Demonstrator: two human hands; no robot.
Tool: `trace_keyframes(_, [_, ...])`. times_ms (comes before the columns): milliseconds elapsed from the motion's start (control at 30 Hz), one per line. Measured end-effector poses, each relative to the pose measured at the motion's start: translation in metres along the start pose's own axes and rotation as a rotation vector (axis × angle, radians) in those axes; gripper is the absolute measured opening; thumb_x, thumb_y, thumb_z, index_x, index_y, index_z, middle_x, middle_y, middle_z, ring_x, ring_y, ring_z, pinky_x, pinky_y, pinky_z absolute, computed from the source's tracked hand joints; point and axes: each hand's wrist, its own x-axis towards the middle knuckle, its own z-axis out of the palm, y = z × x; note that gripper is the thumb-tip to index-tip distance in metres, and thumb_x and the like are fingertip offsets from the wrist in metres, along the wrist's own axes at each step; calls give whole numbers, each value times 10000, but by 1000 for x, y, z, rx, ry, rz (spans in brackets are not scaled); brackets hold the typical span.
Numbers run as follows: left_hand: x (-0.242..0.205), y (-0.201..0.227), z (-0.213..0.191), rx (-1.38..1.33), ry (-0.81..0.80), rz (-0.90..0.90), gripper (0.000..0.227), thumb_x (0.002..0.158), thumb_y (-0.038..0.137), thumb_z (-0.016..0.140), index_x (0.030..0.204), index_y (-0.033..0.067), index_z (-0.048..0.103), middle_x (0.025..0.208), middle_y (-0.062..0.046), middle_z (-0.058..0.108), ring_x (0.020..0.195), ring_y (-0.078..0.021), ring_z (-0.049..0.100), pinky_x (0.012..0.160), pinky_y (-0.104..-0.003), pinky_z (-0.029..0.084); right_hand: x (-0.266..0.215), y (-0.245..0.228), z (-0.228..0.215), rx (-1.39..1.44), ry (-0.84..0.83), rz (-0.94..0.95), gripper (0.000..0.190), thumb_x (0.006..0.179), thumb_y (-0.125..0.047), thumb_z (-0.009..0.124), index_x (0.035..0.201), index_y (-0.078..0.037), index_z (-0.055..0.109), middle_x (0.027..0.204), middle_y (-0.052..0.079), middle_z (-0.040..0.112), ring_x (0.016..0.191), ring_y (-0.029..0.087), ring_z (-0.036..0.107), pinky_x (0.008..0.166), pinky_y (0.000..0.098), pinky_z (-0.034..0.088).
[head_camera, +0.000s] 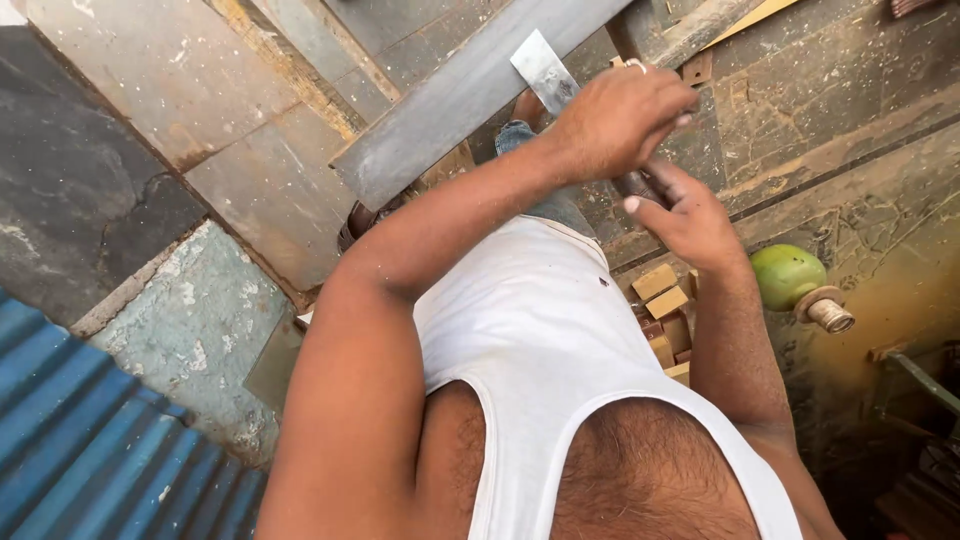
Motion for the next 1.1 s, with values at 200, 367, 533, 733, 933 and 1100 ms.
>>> trace_keyframes(200, [8,-47,-33,72,-4,65,139,1001,219,652,1109,133,671,1029,-62,713,979,-311,661,837,-482,509,-26,14,-28,407,9,-455,619,879,-104,753,1462,-15,565,1301,41,621,1141,138,621,984,304,537])
trace_keyframes(367, [-1,-52,-40,106,-172,-116,234,1027,274,590,1203,130,646,1037,-98,712,982,-344,671,806,-506,512,-7,25,-15,263,274,-482,384,915,-58,787,1286,-32,688,1334,131,688,1201,185,674,1043,329,563])
trace_keyframes(533, [-122,-45,-79,178,2,-100,349,903,122,664,1245,60,646,1110,-165,706,1004,-380,662,857,-481,527,-2,-6,31,231,124,-562,362,804,-151,802,1159,-91,759,1260,137,704,1101,231,705,928,359,597])
trace_keyframes(733, [-72,-84,-63,171,85,-124,270,906,56,639,1170,13,673,1052,-201,717,945,-367,698,849,-451,555,16,-30,-11,123,106,-583,298,934,-249,716,1206,-137,762,1152,91,761,1031,210,731,918,361,602])
trace_keyframes(933, [147,-95,-4,126,-10,-39,250,979,149,605,1208,76,669,1049,-197,727,957,-414,691,837,-494,541,87,18,-145,104,379,-318,317,854,-308,768,1145,-183,784,1073,51,787,937,171,733,843,350,582])
trace_keyframes(1100, [101,-76,-11,216,-114,-190,324,933,140,596,1250,106,658,1060,-204,719,969,-433,676,821,-532,527,73,26,-120,147,319,-319,344,854,-335,772,1164,-188,775,1074,54,790,957,164,732,856,324,574])
